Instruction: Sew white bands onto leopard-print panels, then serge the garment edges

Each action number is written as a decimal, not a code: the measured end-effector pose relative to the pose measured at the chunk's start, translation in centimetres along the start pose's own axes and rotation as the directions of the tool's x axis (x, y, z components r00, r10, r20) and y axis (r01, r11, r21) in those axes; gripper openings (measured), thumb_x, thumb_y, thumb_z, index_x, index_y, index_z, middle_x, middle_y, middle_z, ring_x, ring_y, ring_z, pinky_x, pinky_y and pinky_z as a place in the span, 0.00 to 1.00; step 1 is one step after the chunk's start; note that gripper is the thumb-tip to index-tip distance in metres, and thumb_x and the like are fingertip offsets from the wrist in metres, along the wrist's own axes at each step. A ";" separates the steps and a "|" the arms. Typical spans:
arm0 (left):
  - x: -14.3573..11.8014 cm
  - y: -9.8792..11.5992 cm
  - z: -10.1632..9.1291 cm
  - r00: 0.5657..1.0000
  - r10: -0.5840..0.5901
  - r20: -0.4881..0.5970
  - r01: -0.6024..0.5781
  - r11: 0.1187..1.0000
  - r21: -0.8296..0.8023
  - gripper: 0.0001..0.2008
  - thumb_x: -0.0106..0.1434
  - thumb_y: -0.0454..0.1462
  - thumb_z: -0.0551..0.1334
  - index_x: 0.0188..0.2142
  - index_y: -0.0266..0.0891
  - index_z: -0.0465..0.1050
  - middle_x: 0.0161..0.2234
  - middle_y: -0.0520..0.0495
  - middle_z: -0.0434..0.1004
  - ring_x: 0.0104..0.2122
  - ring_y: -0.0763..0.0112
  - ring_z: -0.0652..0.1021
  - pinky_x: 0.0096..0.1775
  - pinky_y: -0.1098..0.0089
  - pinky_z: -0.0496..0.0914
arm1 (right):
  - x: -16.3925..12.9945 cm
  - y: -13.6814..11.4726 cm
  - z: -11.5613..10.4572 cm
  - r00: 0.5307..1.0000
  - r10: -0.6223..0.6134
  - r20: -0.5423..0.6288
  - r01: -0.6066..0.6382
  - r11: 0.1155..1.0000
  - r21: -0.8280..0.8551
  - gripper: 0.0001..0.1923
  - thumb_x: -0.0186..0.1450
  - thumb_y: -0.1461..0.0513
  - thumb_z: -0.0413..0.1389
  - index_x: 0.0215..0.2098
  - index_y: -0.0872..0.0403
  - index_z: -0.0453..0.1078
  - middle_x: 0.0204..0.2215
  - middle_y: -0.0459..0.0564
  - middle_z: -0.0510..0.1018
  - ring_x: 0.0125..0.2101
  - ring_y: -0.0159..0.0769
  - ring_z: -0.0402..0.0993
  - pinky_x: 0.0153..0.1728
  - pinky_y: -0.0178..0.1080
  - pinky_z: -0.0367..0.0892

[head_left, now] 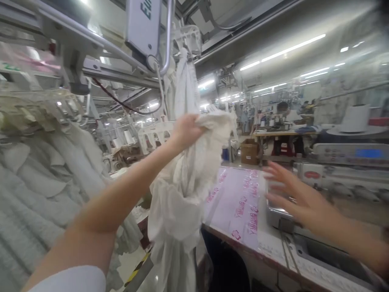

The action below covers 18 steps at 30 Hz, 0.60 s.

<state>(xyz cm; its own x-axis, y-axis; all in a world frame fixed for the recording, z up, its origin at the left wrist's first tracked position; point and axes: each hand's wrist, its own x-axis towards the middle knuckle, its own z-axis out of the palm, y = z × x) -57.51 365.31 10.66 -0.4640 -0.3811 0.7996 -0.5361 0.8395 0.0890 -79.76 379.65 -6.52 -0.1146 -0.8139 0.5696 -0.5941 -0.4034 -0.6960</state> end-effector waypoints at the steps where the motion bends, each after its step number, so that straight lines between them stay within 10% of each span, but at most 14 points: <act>1: -0.3 1.0 1.2 0.996 0.041 0.083 -0.038 0.999 -0.030 0.12 0.54 0.43 0.60 0.26 0.34 0.73 0.22 0.52 0.71 0.23 0.73 0.71 0.26 0.74 0.60 | 1.7 -0.9 1.4 0.999 -0.004 -0.032 0.007 0.995 0.103 0.39 0.58 0.49 0.55 0.62 0.46 0.44 0.57 0.54 0.60 0.52 0.45 0.64 0.44 0.45 0.68; 7: -6.5 -0.3 6.4 0.939 0.152 0.308 -0.206 0.967 0.152 0.10 0.54 0.36 0.59 0.38 0.39 0.72 0.35 0.47 0.74 0.33 0.67 0.75 0.30 0.72 0.65 | 6.6 0.5 5.6 0.966 -0.143 -0.217 0.142 0.990 -0.022 0.14 0.63 0.57 0.47 0.39 0.57 0.67 0.30 0.51 0.75 0.30 0.37 0.70 0.30 0.36 0.64; 11: -11.3 -5.8 9.5 0.978 0.159 0.133 -0.196 0.917 0.347 0.14 0.54 0.29 0.54 0.40 0.39 0.71 0.39 0.43 0.73 0.38 0.62 0.74 0.34 0.69 0.67 | 3.4 4.1 3.5 0.961 -0.239 -0.142 0.201 0.951 -0.235 0.06 0.57 0.62 0.51 0.31 0.55 0.67 0.23 0.48 0.70 0.25 0.34 0.64 0.26 0.33 0.55; 15: -13.1 -7.3 11.4 0.977 0.213 0.026 -0.214 0.972 0.094 0.16 0.52 0.28 0.52 0.39 0.37 0.71 0.37 0.41 0.72 0.39 0.62 0.72 0.42 0.65 0.68 | 1.7 5.0 1.6 0.957 -0.290 -0.028 0.264 0.904 -0.336 0.06 0.60 0.62 0.49 0.28 0.55 0.64 0.28 0.50 0.69 0.24 0.32 0.60 0.24 0.33 0.51; 18: -12.7 -6.1 11.9 0.968 0.175 0.182 -0.126 0.959 -0.255 0.15 0.55 0.30 0.50 0.37 0.41 0.72 0.35 0.46 0.73 0.37 0.66 0.73 0.39 0.68 0.70 | 1.1 3.9 1.2 0.945 -0.315 0.093 0.325 0.855 -0.405 0.12 0.61 0.57 0.51 0.23 0.54 0.60 0.22 0.44 0.65 0.23 0.29 0.58 0.23 0.32 0.51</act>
<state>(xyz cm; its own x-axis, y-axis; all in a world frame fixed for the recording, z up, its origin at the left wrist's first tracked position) -56.71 360.41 -7.11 -0.6713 -0.2921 0.6812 -0.2759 0.9515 0.1361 -81.24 376.73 -9.09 0.1528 -0.6806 0.7166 -0.8676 -0.4396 -0.2325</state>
